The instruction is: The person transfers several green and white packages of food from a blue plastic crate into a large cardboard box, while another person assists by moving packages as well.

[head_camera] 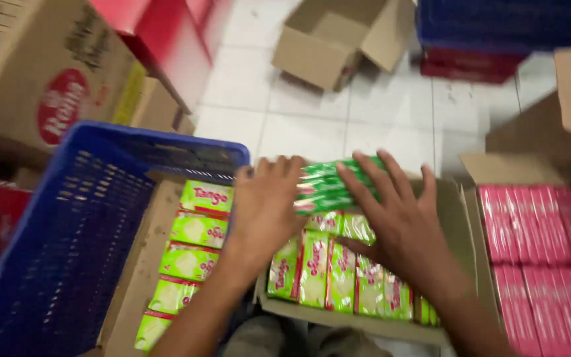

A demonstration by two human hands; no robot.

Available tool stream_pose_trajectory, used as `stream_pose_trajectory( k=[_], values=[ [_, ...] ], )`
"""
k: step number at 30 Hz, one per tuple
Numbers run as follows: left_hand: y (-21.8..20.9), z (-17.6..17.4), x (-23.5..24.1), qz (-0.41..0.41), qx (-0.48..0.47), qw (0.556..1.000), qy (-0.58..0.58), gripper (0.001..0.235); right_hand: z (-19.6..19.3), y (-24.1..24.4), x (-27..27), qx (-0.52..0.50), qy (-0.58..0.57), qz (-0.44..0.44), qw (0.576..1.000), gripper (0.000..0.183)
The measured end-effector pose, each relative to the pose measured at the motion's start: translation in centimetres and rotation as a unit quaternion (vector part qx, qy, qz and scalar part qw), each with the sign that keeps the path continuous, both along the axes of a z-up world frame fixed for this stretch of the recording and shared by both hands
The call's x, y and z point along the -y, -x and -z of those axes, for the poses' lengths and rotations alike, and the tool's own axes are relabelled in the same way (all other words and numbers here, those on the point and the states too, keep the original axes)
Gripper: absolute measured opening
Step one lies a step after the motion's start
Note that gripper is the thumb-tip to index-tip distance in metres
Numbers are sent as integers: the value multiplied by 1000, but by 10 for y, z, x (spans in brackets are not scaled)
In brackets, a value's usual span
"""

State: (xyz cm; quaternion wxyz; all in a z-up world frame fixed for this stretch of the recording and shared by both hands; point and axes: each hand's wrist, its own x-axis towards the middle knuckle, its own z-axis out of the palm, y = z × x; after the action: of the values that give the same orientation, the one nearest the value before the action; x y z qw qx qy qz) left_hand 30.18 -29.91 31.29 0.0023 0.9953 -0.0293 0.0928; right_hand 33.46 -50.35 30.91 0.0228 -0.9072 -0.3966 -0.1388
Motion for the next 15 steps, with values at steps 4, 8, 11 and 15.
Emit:
stream_pose_trajectory(
  k=[4,8,11,15],
  values=[
    [-23,67,65,66,-28,997,35,83,58,-45,51,-88,67,-32,993,112],
    [-39,112,88,91,-154,961,212,93,131,-73,108,-289,96,74,950,88],
    [-25,127,79,9,-205,935,290,91,202,-88,144,-325,141,166,920,90],
    [8,174,53,-128,-192,905,357,67,298,-113,155,-235,154,224,933,93]
  ],
)
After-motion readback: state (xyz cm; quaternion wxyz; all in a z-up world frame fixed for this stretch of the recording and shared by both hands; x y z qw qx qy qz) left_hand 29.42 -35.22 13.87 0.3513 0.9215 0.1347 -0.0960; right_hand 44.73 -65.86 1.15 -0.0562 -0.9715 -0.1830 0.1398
